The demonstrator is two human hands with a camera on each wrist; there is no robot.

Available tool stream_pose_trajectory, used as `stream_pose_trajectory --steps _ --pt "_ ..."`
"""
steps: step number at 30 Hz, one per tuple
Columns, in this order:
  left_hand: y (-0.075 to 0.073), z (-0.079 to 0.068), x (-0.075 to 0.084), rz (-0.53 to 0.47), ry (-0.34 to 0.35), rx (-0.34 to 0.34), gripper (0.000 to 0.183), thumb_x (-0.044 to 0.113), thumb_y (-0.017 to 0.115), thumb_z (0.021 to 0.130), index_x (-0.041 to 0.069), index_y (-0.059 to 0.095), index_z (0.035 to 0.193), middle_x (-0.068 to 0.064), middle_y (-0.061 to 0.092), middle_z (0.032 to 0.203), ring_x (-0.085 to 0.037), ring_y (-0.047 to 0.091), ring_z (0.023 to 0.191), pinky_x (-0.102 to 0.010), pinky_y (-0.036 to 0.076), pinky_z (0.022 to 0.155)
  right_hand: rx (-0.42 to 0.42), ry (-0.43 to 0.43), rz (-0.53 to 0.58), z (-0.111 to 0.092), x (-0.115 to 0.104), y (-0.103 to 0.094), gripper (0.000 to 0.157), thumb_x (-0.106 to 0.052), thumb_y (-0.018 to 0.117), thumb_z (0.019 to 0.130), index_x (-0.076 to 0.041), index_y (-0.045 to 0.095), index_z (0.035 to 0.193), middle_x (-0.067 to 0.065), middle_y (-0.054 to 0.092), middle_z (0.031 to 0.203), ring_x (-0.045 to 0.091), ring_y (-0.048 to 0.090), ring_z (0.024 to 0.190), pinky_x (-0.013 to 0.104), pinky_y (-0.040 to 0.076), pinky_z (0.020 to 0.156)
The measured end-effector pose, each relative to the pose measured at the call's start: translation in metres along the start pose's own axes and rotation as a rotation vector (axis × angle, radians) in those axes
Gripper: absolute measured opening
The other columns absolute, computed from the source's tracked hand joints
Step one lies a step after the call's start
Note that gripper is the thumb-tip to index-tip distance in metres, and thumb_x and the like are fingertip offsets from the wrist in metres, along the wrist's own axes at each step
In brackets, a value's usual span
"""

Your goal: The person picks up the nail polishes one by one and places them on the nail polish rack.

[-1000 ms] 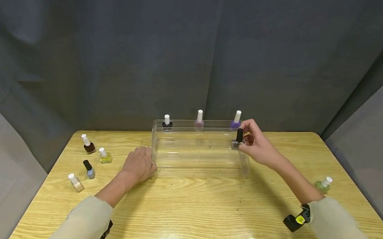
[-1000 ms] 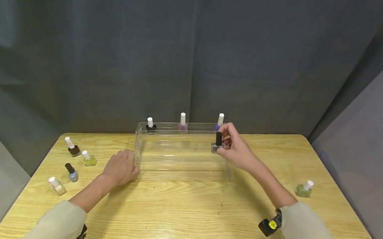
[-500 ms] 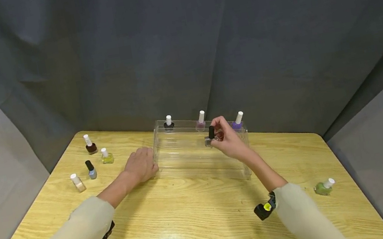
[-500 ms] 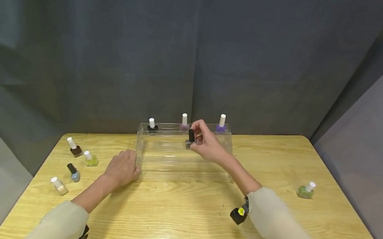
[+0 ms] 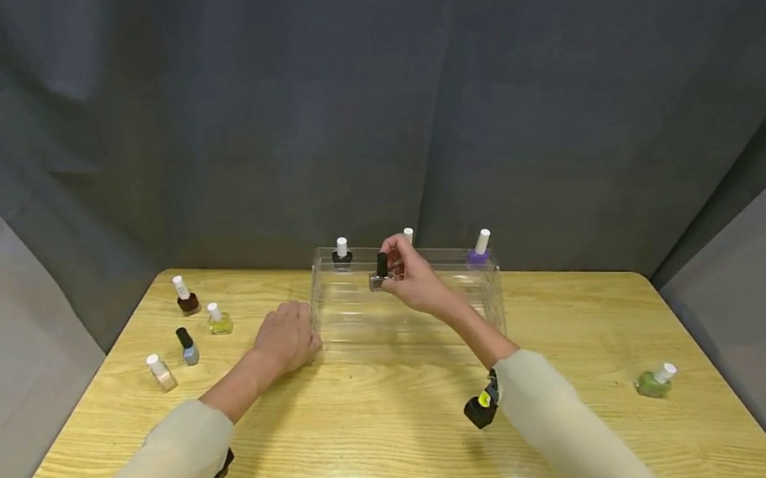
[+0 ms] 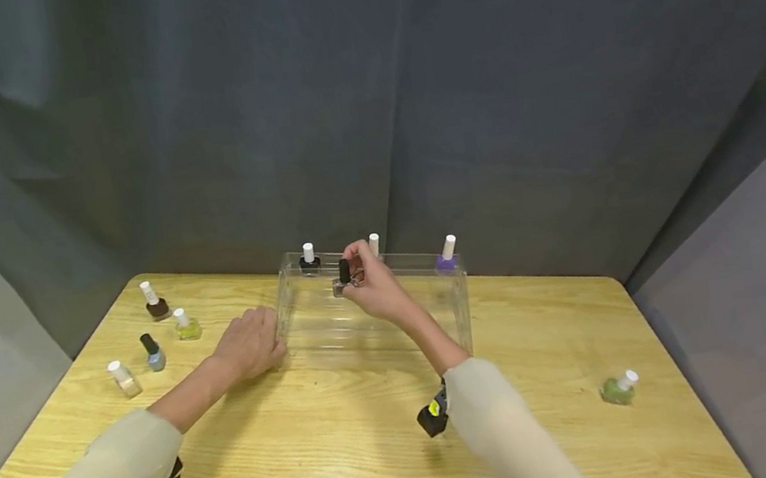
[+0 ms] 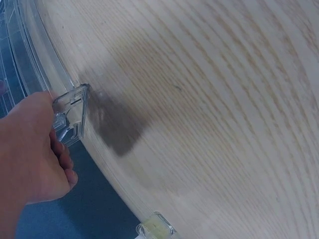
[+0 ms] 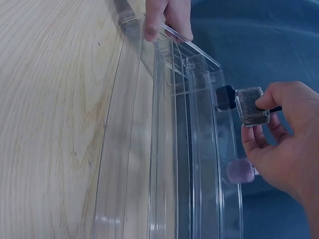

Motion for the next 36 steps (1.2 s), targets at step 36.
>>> stream_pose_trajectory --steps 36 --pt "0.006 0.004 0.003 0.016 0.013 -0.006 0.027 0.027 0.055 0.094 0.004 0.048 0.104 -0.014 0.052 0.105 -0.031 0.051 0.098 -0.045 0.045 0.082 0.025 0.016 -0.149 0.039 0.018 0.05 0.044 0.019 0.063 0.077 -0.001 0.045 0.112 0.016 0.059 0.102 0.029 0.059 0.095 0.036 0.049 0.089"
Point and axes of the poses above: each hand's wrist, its own z-axis towards the middle knuckle, its own y-axis out of the palm, x = y × z, the point moved 8 cm from there along z, towards the middle knuckle
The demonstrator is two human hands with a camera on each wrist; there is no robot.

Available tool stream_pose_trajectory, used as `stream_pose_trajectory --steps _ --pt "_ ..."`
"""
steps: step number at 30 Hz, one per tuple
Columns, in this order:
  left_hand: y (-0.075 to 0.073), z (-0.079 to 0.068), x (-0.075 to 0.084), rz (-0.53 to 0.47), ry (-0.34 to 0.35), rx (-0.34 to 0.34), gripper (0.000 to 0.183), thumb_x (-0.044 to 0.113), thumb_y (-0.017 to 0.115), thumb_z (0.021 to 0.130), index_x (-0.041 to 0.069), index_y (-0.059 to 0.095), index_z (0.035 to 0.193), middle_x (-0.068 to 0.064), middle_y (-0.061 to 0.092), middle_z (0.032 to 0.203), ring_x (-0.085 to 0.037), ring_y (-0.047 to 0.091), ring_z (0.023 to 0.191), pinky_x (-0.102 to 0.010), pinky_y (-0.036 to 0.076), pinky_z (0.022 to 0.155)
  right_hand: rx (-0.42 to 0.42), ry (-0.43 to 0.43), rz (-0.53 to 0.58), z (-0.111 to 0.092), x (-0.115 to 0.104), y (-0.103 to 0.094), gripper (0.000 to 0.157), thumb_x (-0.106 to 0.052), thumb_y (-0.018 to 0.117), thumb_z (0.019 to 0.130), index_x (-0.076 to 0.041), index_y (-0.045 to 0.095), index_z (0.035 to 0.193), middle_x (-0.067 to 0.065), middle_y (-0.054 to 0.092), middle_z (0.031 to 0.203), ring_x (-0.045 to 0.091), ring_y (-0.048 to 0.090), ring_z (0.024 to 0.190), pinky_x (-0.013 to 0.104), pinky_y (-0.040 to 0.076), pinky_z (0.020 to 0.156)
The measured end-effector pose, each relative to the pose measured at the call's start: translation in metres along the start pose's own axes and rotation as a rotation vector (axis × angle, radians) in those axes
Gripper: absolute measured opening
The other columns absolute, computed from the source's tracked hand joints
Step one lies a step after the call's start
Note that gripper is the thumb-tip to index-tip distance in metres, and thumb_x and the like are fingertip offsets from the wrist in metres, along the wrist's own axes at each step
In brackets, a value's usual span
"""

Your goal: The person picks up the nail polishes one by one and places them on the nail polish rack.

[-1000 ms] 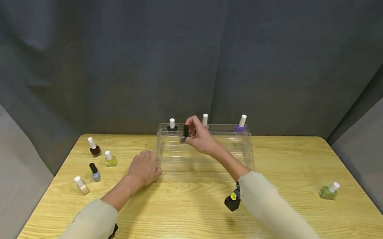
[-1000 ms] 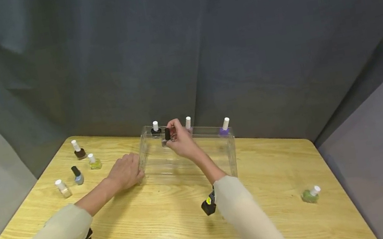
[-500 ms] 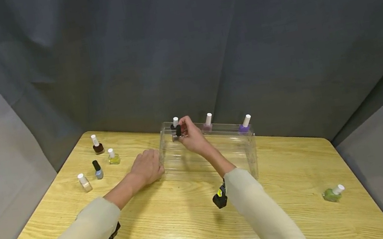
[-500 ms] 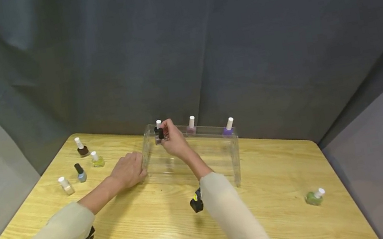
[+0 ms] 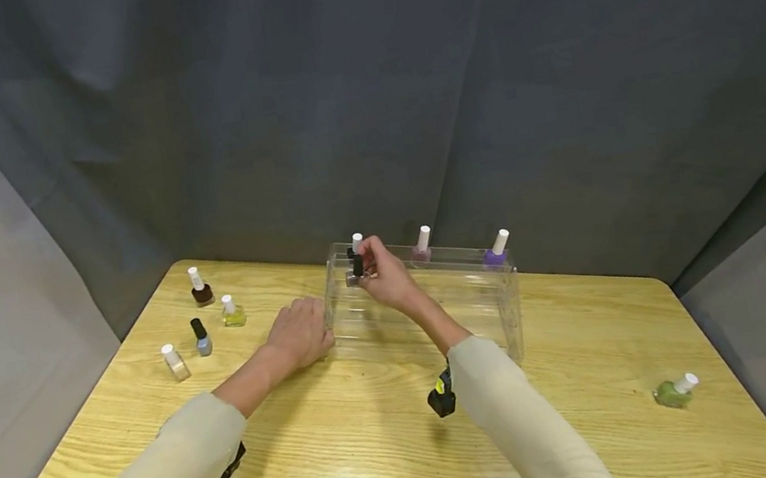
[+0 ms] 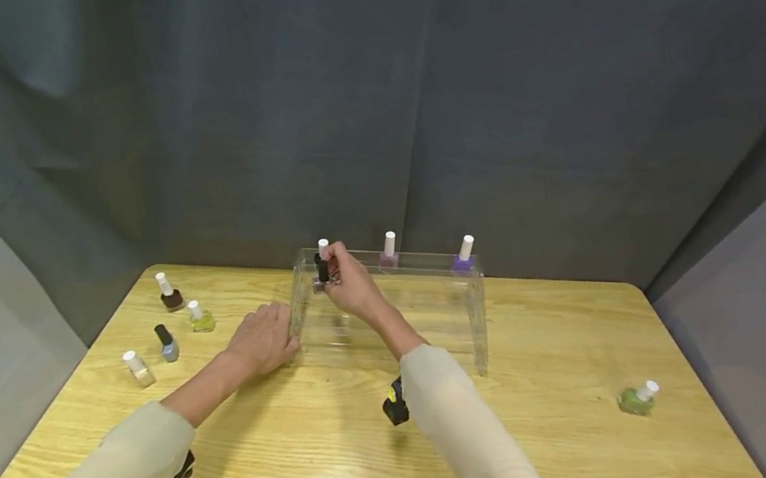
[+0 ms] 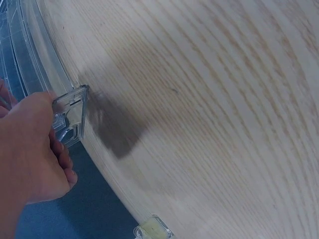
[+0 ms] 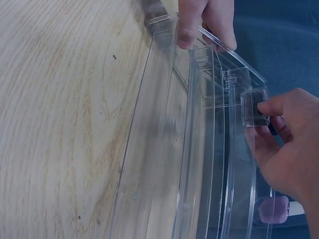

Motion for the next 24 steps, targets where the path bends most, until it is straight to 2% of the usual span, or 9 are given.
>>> stream_pose_trajectory --steps 24 --pt "-0.003 -0.0017 0.0018 0.008 -0.014 -0.006 0.026 0.026 0.054 0.095 0.003 0.047 0.103 -0.012 0.051 0.102 -0.029 0.05 0.096 -0.044 0.044 0.081 -0.014 0.024 0.009 -0.0015 0.0081 0.0045 0.042 0.017 0.063 0.079 -0.003 0.046 0.112 0.015 0.059 0.102 0.029 0.061 0.096 0.037 0.05 0.09"
Point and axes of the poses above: each hand's wrist, its own z-axis towards the middle knuckle, its own y-axis out of the palm, x = y × z, the point moved 8 cm from there along z, towards the middle knuckle
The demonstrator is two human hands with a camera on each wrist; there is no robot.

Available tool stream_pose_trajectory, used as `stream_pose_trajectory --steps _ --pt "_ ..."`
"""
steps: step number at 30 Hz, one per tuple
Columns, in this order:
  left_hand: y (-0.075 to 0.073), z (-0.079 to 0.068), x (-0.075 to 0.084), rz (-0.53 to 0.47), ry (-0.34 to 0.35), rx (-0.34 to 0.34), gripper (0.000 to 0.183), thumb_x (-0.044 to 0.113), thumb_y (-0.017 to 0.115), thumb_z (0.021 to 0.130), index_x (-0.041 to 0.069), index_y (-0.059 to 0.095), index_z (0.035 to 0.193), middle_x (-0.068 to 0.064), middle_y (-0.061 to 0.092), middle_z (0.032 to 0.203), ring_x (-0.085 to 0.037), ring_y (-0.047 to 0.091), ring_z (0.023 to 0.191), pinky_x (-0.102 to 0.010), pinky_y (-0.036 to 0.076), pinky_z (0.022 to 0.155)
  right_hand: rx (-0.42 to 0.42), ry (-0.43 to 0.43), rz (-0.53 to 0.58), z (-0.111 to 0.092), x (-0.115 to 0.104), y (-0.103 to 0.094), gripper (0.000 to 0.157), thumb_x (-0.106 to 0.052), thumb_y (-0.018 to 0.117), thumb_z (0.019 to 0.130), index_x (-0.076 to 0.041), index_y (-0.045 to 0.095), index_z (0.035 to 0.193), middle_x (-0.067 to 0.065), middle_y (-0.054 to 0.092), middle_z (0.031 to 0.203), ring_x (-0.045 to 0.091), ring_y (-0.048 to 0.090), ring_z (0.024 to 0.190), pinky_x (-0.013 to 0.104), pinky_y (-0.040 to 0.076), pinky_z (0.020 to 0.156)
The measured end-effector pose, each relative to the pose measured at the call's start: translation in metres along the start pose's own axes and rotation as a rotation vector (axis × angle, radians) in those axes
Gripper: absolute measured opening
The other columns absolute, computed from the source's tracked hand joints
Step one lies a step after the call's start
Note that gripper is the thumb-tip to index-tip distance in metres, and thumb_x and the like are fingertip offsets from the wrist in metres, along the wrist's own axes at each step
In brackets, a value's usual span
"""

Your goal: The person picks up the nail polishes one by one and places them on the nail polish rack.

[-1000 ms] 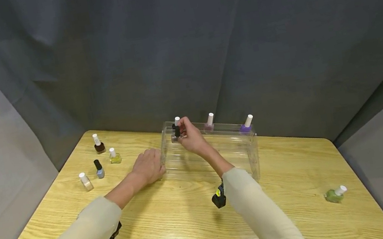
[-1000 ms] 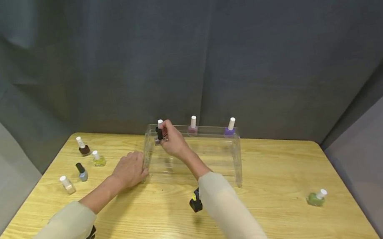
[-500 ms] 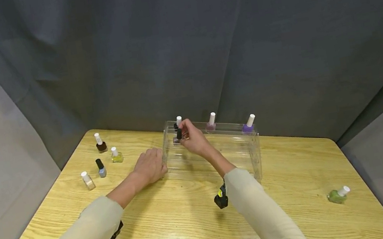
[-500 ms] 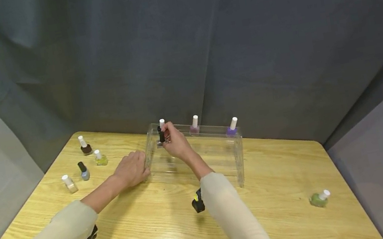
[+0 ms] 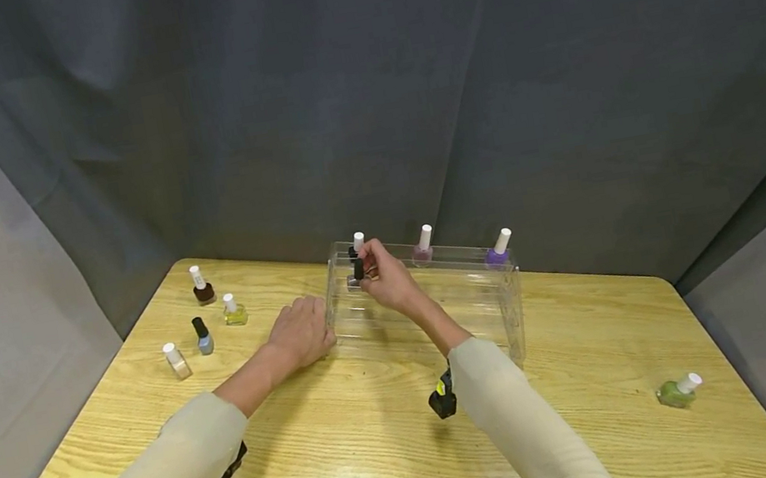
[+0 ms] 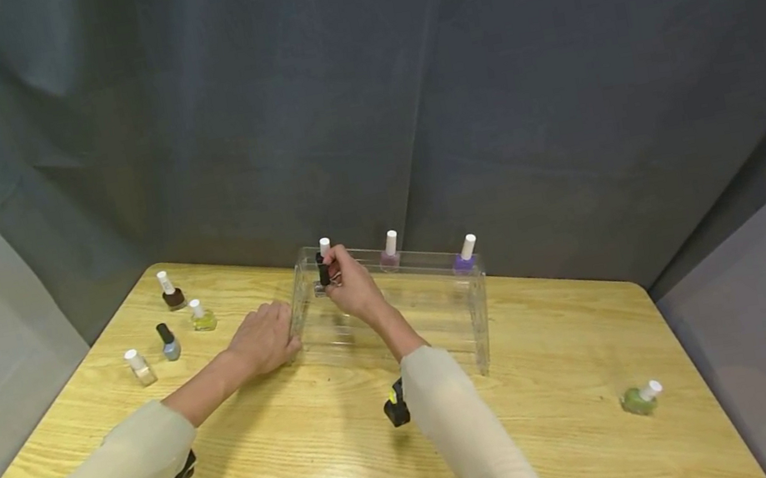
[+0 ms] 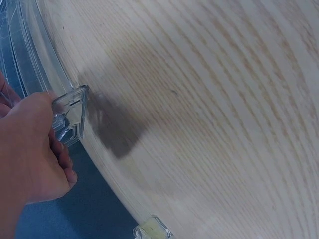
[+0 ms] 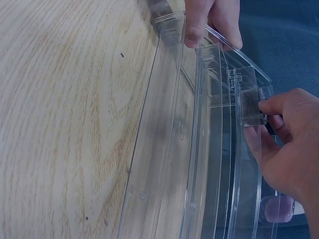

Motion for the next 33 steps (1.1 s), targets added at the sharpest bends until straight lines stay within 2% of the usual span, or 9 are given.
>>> stream_pose_trajectory --steps 6,13,16,22,29,33 --pt "0.0 -0.001 0.0 0.004 -0.003 -0.002 0.027 0.027 0.054 0.096 0.002 0.047 0.105 -0.013 0.052 0.105 -0.03 0.05 0.099 -0.044 0.044 0.082 -0.002 0.025 -0.007 0.0 0.002 0.0 0.041 0.016 0.064 0.08 -0.004 0.047 0.112 0.014 0.059 0.103 0.028 0.061 0.097 0.036 0.05 0.09" --pt "-0.001 -0.001 0.001 0.009 0.002 -0.002 0.023 0.025 0.057 0.093 0.005 0.046 0.098 -0.01 0.048 0.093 -0.027 0.049 0.088 -0.042 0.044 0.076 -0.013 0.023 -0.01 0.0 -0.001 -0.003 0.04 0.016 0.065 0.081 0.0 0.048 0.113 0.017 0.059 0.102 0.031 0.062 0.097 0.037 0.05 0.089" --pt "-0.001 -0.001 0.001 0.012 0.001 -0.011 0.023 0.025 0.056 0.094 0.005 0.046 0.1 -0.01 0.048 0.094 -0.027 0.049 0.09 -0.042 0.044 0.078 -0.023 0.011 0.001 0.0 -0.003 -0.01 0.041 0.018 0.064 0.081 0.003 0.048 0.116 0.021 0.058 0.104 0.033 0.06 0.098 0.038 0.049 0.09" --pt "-0.002 -0.001 0.0 0.009 -0.003 -0.014 0.024 0.025 0.055 0.095 0.004 0.047 0.102 -0.011 0.049 0.096 -0.028 0.049 0.091 -0.043 0.044 0.08 -0.051 0.011 0.007 -0.003 -0.007 -0.03 0.039 0.018 0.056 0.081 0.007 0.049 0.118 0.027 0.054 0.11 0.039 0.058 0.103 0.04 0.048 0.092" --pt "-0.003 -0.001 -0.001 0.012 0.0 -0.009 0.023 0.025 0.054 0.094 0.004 0.047 0.1 -0.01 0.048 0.094 -0.027 0.048 0.088 -0.043 0.044 0.078 -0.103 0.081 -0.033 -0.019 -0.008 -0.059 0.031 0.006 0.063 0.091 -0.002 0.052 0.119 0.025 0.054 0.12 0.034 0.058 0.108 0.041 0.047 0.093" --pt "-0.005 -0.002 -0.001 0.012 0.011 0.011 0.022 0.024 0.055 0.093 0.003 0.047 0.097 -0.011 0.048 0.092 -0.028 0.049 0.086 -0.044 0.045 0.076 -0.113 0.097 -0.052 -0.032 -0.006 -0.077 0.029 0.002 0.064 0.092 -0.001 0.054 0.119 0.023 0.056 0.121 0.033 0.057 0.11 0.043 0.046 0.094"
Point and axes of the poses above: each hand's wrist, its own z-axis towards the middle knuckle, its own y-axis out of the palm, x = y × z, the point moved 8 cm from there along z, towards the middle knuckle
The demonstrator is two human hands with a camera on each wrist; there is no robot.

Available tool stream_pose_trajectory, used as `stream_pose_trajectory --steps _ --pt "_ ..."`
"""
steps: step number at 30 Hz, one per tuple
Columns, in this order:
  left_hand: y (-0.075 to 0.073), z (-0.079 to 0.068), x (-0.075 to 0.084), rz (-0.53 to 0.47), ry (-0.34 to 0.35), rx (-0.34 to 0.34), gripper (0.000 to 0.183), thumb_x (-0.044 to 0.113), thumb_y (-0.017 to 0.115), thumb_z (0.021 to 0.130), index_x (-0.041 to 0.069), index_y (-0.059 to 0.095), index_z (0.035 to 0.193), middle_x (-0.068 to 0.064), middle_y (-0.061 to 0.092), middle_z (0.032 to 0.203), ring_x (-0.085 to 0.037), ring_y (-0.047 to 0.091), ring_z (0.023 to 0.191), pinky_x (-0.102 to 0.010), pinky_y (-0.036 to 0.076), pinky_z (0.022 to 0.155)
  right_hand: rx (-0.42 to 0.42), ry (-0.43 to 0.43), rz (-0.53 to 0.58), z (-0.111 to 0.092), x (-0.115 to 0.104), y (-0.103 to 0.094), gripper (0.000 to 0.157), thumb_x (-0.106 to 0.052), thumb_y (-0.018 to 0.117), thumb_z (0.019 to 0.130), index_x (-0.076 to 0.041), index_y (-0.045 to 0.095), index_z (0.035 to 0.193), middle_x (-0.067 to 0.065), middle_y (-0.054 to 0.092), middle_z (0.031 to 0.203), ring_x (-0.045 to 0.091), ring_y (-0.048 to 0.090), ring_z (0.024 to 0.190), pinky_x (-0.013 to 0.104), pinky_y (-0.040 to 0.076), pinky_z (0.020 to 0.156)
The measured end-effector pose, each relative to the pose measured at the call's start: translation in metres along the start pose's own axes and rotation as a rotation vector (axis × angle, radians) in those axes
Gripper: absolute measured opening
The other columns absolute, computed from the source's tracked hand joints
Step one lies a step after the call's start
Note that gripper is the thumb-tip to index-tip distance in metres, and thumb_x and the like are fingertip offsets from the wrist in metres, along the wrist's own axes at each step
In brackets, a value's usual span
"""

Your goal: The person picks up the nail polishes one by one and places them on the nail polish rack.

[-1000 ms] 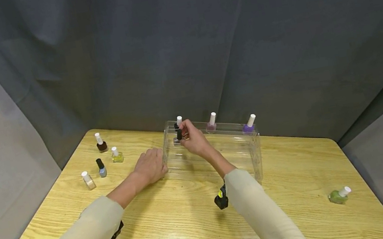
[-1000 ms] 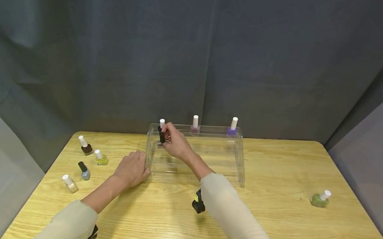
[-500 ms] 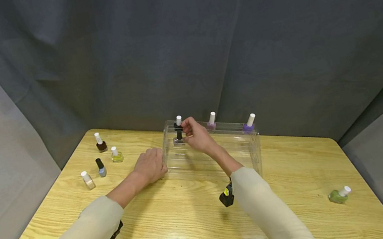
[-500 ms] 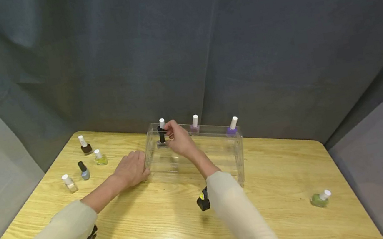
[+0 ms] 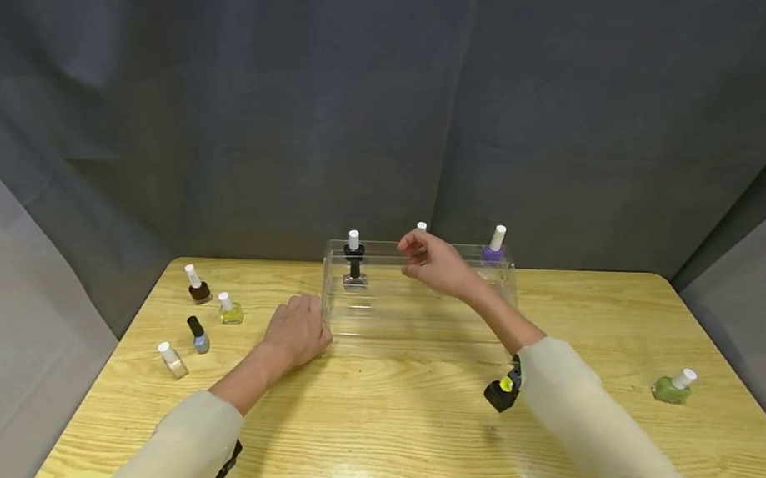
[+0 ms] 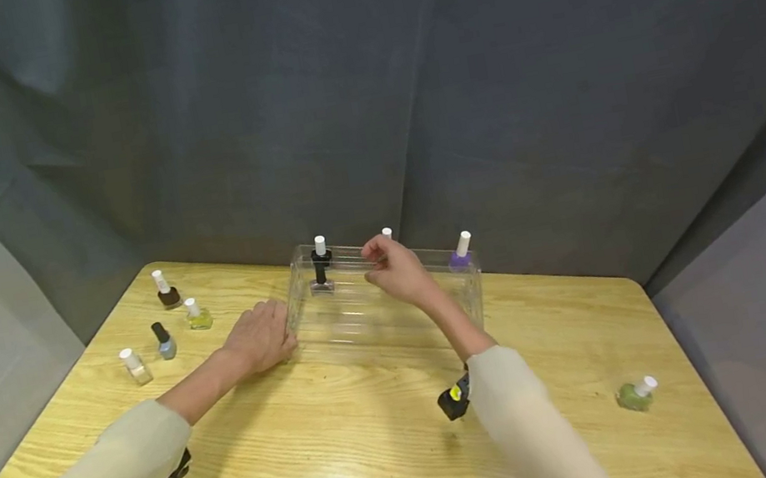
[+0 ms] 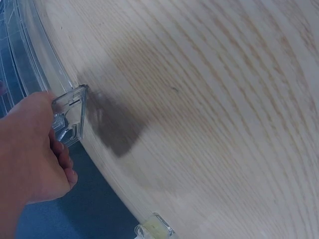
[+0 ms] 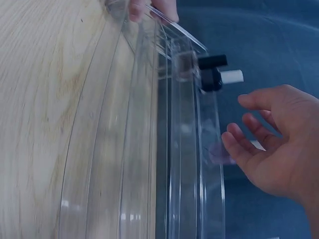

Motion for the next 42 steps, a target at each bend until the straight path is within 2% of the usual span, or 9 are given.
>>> stream_pose_trajectory --steps 10,16,21,27,32,37,42 --pt "-0.001 0.002 -0.002 0.01 0.005 0.003 0.023 0.025 0.057 0.094 0.004 0.048 0.097 -0.011 0.05 0.092 -0.028 0.051 0.086 -0.044 0.047 0.076 0.056 0.053 0.023 -0.031 0.027 -0.037 0.034 0.0 0.063 0.094 0.006 0.051 0.125 0.028 0.054 0.126 0.037 0.055 0.113 0.046 0.046 0.095" --pt "0.006 0.004 -0.007 -0.015 0.007 0.023 0.023 0.025 0.056 0.092 0.004 0.048 0.098 -0.012 0.05 0.093 -0.029 0.05 0.086 -0.044 0.046 0.077 0.062 0.065 0.022 -0.049 0.041 -0.048 0.036 0.001 0.063 0.094 0.006 0.049 0.128 0.021 0.054 0.122 0.036 0.055 0.112 0.044 0.047 0.093" --pt "0.002 0.003 -0.003 -0.017 0.006 0.015 0.023 0.024 0.056 0.093 0.003 0.048 0.097 -0.011 0.05 0.092 -0.028 0.05 0.086 -0.044 0.046 0.077 0.083 0.059 0.0 -0.068 0.049 -0.06 0.036 0.001 0.062 0.095 0.004 0.05 0.128 0.02 0.054 0.121 0.037 0.056 0.111 0.043 0.049 0.091" --pt "0.002 0.002 -0.004 -0.021 -0.007 -0.01 0.023 0.024 0.056 0.094 0.003 0.048 0.098 -0.011 0.049 0.091 -0.028 0.049 0.086 -0.043 0.045 0.076 0.114 0.048 0.014 -0.09 0.055 -0.077 0.038 0.002 0.062 0.095 0.004 0.049 0.131 0.022 0.051 0.121 0.039 0.055 0.112 0.036 0.049 0.09" --pt "0.002 0.002 -0.006 -0.019 -0.004 0.004 0.024 0.024 0.057 0.093 0.002 0.048 0.098 -0.011 0.049 0.091 -0.028 0.049 0.086 -0.044 0.045 0.076 0.143 0.068 -0.003 -0.108 0.061 -0.094 0.038 0.0 0.063 0.096 0.003 0.048 0.13 0.023 0.05 0.122 0.04 0.055 0.114 0.031 0.049 0.089" --pt "0.004 0.002 -0.007 -0.021 0.004 0.009 0.023 0.024 0.056 0.093 0.003 0.047 0.097 -0.011 0.048 0.09 -0.028 0.048 0.086 -0.044 0.044 0.075 0.188 0.057 -0.007 -0.13 0.064 -0.115 0.04 -0.002 0.063 0.096 0.002 0.046 0.132 0.02 0.049 0.121 0.036 0.055 0.11 0.022 0.05 0.083" --pt "0.003 0.002 -0.006 -0.019 0.003 0.014 0.023 0.023 0.056 0.092 0.003 0.047 0.097 -0.011 0.048 0.089 -0.029 0.049 0.086 -0.044 0.044 0.075 0.244 0.029 0.017 -0.156 0.069 -0.141 0.045 -0.003 0.063 0.096 0.001 0.041 0.135 0.019 0.046 0.123 0.023 0.053 0.106 0.018 0.05 0.079"
Point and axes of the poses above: each hand's wrist, its own z-axis towards the middle knuckle, its own y-axis out of the palm, x = y × z, the point moved 8 cm from there along z, towards the middle knuckle
